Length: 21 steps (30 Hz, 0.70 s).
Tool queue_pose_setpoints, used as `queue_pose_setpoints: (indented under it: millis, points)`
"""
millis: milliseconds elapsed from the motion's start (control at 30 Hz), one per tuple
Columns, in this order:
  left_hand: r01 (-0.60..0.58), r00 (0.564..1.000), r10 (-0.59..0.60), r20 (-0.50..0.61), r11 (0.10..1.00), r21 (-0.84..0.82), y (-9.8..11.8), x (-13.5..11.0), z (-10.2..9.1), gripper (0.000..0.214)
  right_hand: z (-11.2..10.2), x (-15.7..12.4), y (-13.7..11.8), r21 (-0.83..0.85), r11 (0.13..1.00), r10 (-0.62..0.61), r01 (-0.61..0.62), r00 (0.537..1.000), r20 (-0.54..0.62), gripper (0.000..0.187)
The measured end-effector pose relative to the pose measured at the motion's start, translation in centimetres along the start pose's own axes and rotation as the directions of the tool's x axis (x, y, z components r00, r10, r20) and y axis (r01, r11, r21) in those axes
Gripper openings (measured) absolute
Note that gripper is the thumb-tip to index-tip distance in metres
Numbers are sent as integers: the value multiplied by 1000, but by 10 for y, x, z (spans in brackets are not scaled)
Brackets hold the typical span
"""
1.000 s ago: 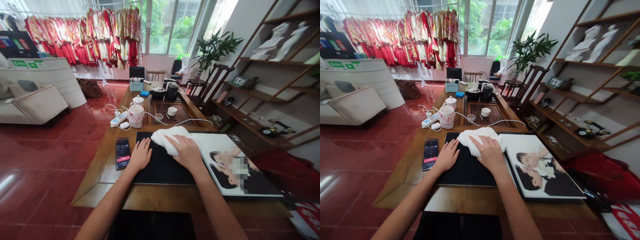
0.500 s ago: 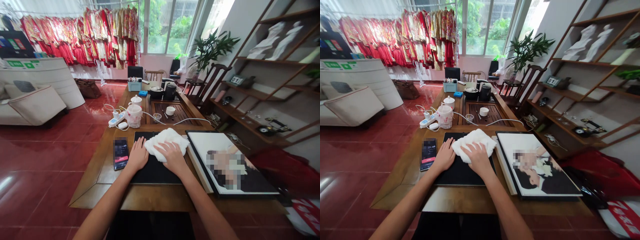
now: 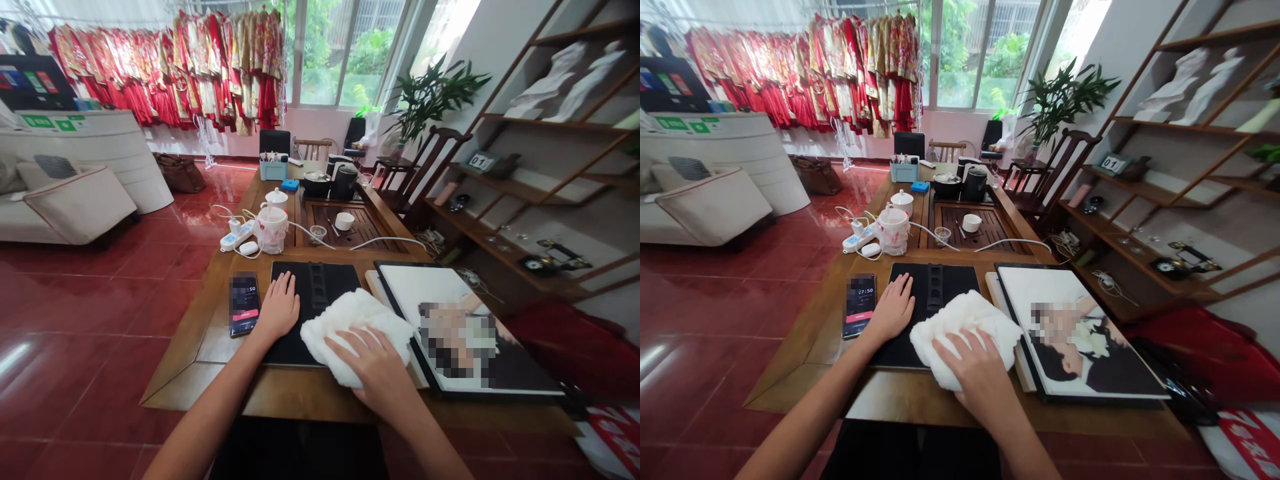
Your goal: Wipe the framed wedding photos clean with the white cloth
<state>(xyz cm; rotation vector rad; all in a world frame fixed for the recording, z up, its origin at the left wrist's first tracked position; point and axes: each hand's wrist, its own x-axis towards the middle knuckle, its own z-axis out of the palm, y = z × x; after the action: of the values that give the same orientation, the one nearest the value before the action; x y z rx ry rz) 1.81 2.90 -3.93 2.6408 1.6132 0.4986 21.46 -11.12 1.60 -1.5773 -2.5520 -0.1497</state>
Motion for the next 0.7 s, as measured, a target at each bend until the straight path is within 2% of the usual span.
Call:
queue_pose_setpoints:
  millis: [133, 267, 367, 467, 600, 700]
  points:
    - [7, 1000, -7, 1, 1000, -25, -1, 0, -2, 49, -12, -14, 3, 57, 998, -26, 24, 999, 29, 79]
    - [10, 1000, -10, 7, 999, -48, -2, 1, -2, 49, -29, -10, 18, 44, 999, 10, -8, 998, -56, 79]
    - [12, 1000, -12, 1, 998, -59, -3, 1, -1, 49, -36, 15, 32, -29, 998, 48, -53, 988, -149, 76]
    - [32, 999, -33, -14, 998, -59, -3, 0, 0, 50, -30, 54, 44, -89, 992, 75, -94, 977, -201, 72]
    - [60, 998, -61, -24, 996, -59, -3, -1, 1, 50, -7, 102, 51, -87, 992, 78, -93, 985, -156, 72]
    - [53, 998, -55, -28, 997, -59, -3, -1, 0, 50, 10, 123, 52, -103, 991, 82, -90, 993, -84, 77]
